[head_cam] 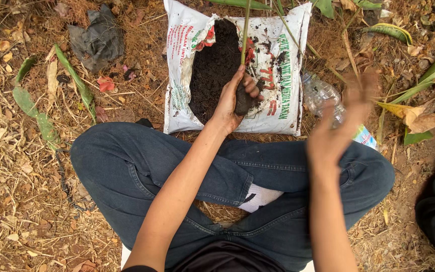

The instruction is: The person sits cross-legged on the ground and packs soil into a white sack. They then insert a plant cutting into the soil, pack more soil around it, and add coconut coir on top.

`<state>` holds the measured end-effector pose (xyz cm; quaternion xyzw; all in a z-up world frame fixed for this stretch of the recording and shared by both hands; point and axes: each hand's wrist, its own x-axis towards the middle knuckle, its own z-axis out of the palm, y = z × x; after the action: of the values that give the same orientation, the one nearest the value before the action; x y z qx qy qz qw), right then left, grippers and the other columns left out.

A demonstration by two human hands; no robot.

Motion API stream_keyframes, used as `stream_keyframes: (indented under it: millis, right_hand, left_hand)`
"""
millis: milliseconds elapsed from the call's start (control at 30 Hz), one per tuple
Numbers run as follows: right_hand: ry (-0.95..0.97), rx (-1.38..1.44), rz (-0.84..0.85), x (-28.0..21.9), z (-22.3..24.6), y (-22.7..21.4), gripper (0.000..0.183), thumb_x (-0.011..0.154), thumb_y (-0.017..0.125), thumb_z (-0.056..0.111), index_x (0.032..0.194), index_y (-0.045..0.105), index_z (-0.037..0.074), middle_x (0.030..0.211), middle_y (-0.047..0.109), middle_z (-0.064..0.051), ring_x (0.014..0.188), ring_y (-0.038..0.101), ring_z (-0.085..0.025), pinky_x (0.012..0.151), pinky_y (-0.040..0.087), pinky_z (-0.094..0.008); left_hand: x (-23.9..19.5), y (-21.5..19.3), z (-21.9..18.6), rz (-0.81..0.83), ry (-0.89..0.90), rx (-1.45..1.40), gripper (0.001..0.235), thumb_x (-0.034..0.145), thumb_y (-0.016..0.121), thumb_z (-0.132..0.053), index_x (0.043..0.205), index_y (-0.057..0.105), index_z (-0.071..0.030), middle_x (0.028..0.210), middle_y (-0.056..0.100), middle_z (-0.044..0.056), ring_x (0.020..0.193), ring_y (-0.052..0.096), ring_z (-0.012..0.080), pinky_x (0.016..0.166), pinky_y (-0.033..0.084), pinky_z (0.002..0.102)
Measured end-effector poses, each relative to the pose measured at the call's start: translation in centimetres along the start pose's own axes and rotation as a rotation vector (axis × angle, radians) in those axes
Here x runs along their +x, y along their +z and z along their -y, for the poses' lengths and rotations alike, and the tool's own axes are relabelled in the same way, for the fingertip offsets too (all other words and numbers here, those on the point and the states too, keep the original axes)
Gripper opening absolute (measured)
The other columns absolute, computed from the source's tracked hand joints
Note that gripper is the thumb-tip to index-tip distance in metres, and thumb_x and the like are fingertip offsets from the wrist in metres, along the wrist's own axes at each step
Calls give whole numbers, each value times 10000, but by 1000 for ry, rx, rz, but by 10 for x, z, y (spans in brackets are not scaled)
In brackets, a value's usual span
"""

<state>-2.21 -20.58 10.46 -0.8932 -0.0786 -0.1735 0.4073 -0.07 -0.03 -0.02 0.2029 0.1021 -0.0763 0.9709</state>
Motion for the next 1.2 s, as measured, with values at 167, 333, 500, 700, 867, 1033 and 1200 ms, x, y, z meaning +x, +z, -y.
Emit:
stream_keyframes:
  millis: [167,333,500,700,867,1033,1200]
  right_hand:
    - [-207,-11,494,-60,35,60,765,996,606,132,1639,214,-3,1711,195,-268,1600,215,-444,1313,210,-512]
    - [-237,-54,563,-68,42,86,794,1074,464,377,1644,115,-52,1707,138,-307,1605,161,-486,1317,151,-558]
    - [-166,9,567,-74,40,95,770,1104,372,450,1649,125,-34,1715,124,-312,1616,136,-468,1319,197,-520]
    - [-173,-42,528,-80,31,99,730,1111,335,419,1661,138,-19,1732,121,-282,1628,130,-450,1332,142,-550]
    - [-237,-90,485,-88,32,95,738,1103,377,412,1653,143,-20,1726,150,-263,1622,144,-442,1333,126,-563]
    - [-226,-28,548,-86,38,93,761,1083,402,435,1643,161,-21,1713,172,-282,1607,191,-428,1318,165,-548]
    - [-207,-54,570,-86,36,98,734,1098,389,411,1654,167,-14,1728,160,-250,1621,167,-411,1327,132,-548]
  left_hand:
    - [-3,6,-7,-124,-43,-25,446,973,511,-544,782,468,-144,726,519,9,864,658,181,941,599,403]
    - [0,3,-2,-86,-71,-185,475,1034,599,-522,768,412,-176,717,410,-37,805,557,134,792,512,297]
    - [5,-11,8,-120,-21,-151,485,1025,623,-518,756,395,-184,709,363,-47,744,482,112,750,494,260]
    - [-1,5,7,-121,-41,-193,452,969,592,-533,760,434,-164,716,404,-22,753,520,137,880,586,380]
    - [-4,6,0,-176,-82,-243,484,989,579,-542,734,407,-169,674,343,-42,709,526,150,922,590,445]
    - [2,-8,3,-107,-5,-148,518,1002,607,-545,722,366,-182,681,305,-51,632,417,107,915,624,461]
    - [-3,-2,-2,-182,20,-91,507,989,604,-553,727,383,-179,683,325,-45,638,433,120,881,621,476]
